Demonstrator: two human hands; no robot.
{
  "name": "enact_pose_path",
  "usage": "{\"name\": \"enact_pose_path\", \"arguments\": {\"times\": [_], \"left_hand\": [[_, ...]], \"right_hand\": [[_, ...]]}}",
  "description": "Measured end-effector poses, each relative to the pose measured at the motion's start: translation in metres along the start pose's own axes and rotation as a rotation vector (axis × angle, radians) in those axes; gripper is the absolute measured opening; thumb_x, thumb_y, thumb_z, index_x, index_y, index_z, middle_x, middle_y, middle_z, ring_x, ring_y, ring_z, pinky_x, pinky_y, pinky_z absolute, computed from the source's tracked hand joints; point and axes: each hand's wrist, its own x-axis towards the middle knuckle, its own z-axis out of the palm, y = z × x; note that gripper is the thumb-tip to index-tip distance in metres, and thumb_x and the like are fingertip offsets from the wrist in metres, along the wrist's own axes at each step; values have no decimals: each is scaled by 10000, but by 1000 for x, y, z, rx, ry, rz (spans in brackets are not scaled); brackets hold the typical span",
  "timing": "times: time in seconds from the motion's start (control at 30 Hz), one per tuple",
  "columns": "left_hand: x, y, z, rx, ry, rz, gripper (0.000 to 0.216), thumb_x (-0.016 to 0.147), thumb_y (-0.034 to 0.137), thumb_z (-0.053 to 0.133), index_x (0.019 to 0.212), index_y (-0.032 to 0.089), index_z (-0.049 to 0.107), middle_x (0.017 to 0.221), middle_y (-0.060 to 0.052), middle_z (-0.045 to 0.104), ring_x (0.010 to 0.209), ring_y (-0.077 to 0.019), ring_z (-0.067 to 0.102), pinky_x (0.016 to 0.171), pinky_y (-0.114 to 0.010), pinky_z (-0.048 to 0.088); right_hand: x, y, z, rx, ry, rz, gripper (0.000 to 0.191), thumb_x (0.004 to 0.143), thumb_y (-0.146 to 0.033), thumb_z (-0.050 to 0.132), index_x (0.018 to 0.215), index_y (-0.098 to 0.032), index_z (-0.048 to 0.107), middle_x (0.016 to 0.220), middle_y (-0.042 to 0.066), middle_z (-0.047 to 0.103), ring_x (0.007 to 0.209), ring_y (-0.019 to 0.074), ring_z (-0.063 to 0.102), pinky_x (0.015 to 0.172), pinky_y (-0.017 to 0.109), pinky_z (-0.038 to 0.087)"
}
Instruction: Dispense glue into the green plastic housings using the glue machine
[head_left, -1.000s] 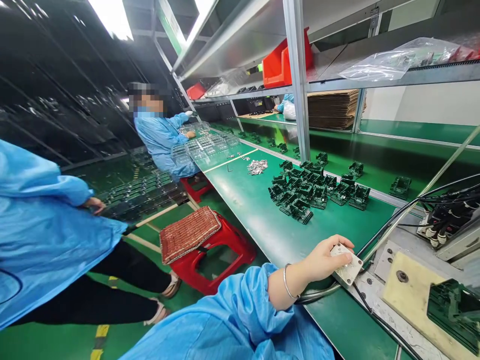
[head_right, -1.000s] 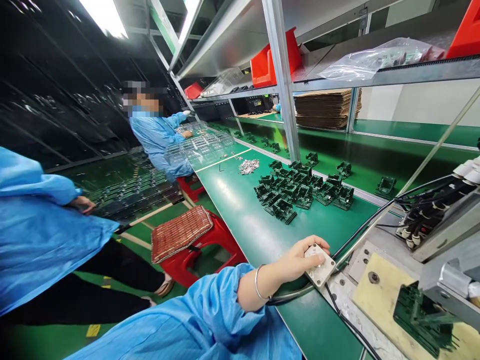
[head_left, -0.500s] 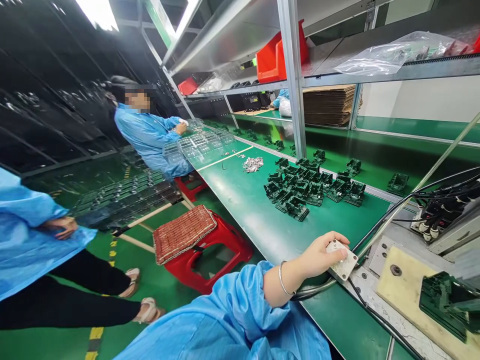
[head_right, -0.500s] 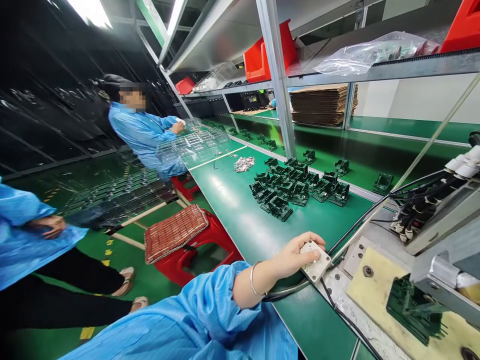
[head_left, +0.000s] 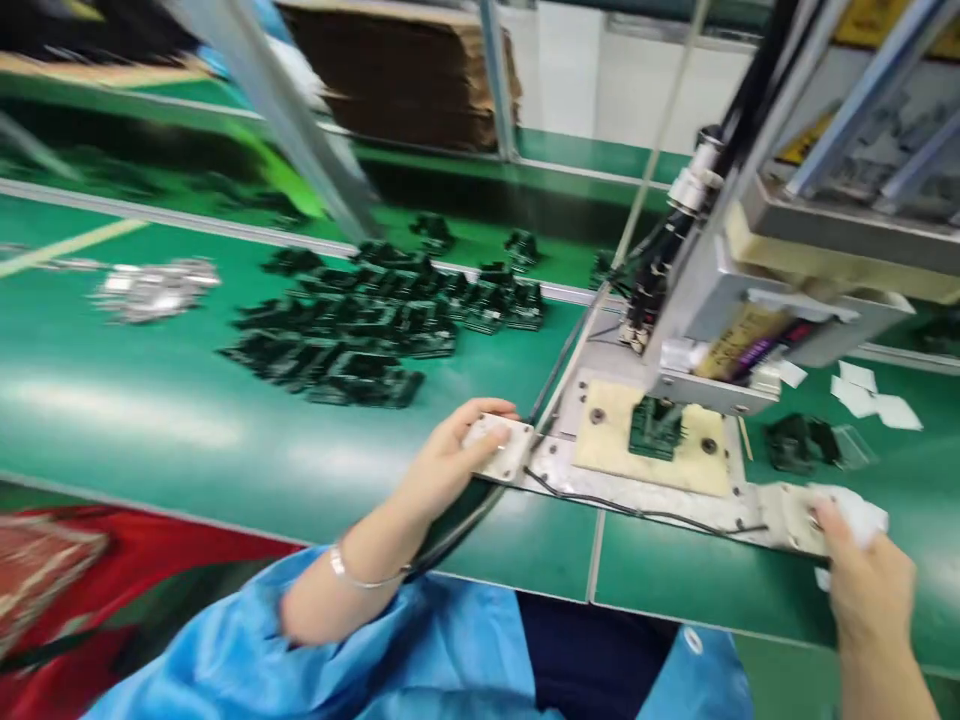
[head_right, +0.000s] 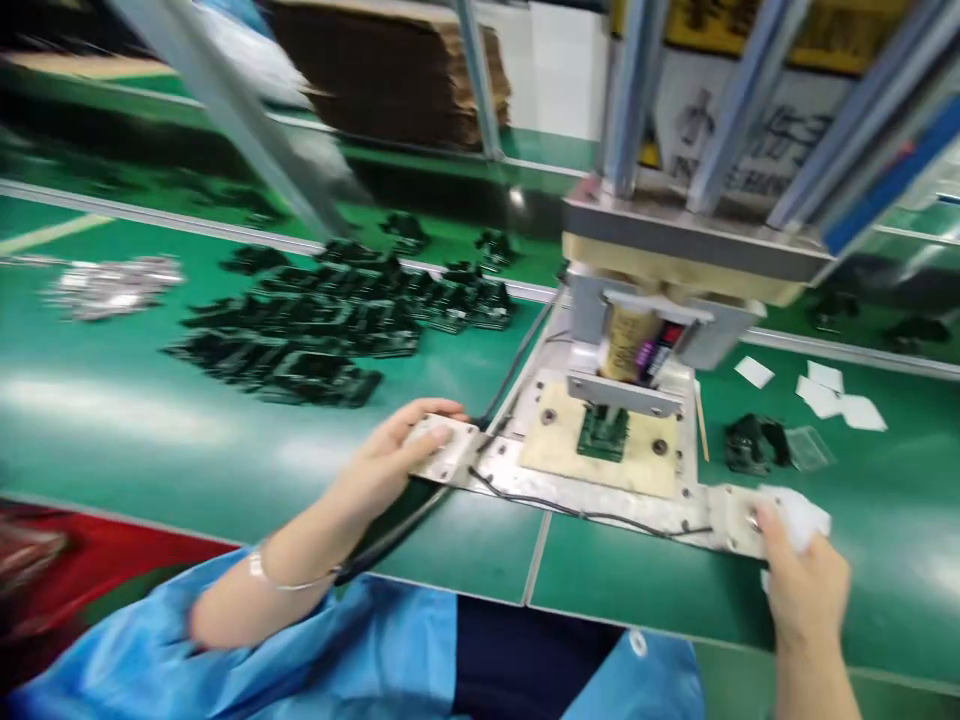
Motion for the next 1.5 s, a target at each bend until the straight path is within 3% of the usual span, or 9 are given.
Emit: {"name": "enact_pose_path", "arguments": {"times": [0.1, 0.23, 0.57, 1.03, 1.5], "left_hand": [[-1, 3, 1, 48, 57, -62, 634, 656, 567, 873, 1100, 176, 643, 1081, -69, 700, 844, -194, 612, 718, -240, 480], [-7, 9, 6, 65, 85, -119, 580, 698, 539, 857, 1124, 215, 632, 1100, -37, 689, 852, -180, 594, 739, -233, 478], [-12, 17, 14, 52, 134, -135, 384, 767, 359, 799, 1093, 224, 647, 1033, -16, 688, 822, -150, 588, 735, -211, 483], [-14, 19, 17, 49, 144, -93, 347, 776, 295, 775, 1086, 190, 661, 999, -25, 692, 811, -159, 591, 724, -242, 477], [-14, 18, 17, 39, 129, -100, 309, 815, 274, 748, 1096, 189, 655, 1017, -30, 679, 815, -140, 586, 710, -202, 486]], "right_hand": [[-1, -4, 1, -2, 1, 46, 671, 644, -829, 699, 684, -159, 702, 607, 69, 629, 620, 295, 615, 552, 360, 448], [-1, -17, 9, 59, 3, 12, 623, 682, -770, 698, 737, -150, 724, 680, 82, 674, 720, 311, 650, 631, 368, 488], [-5, -19, 7, 108, -5, -39, 520, 760, -675, 710, 704, -159, 694, 668, 50, 631, 692, 260, 604, 608, 338, 464], [-4, -31, 5, 83, 30, -29, 520, 719, -688, 704, 612, -182, 651, 618, 43, 584, 663, 254, 574, 585, 339, 459], [-4, -24, 5, 129, 30, -15, 495, 722, -640, 748, 642, -161, 658, 632, 38, 589, 660, 235, 559, 592, 328, 441]]}}
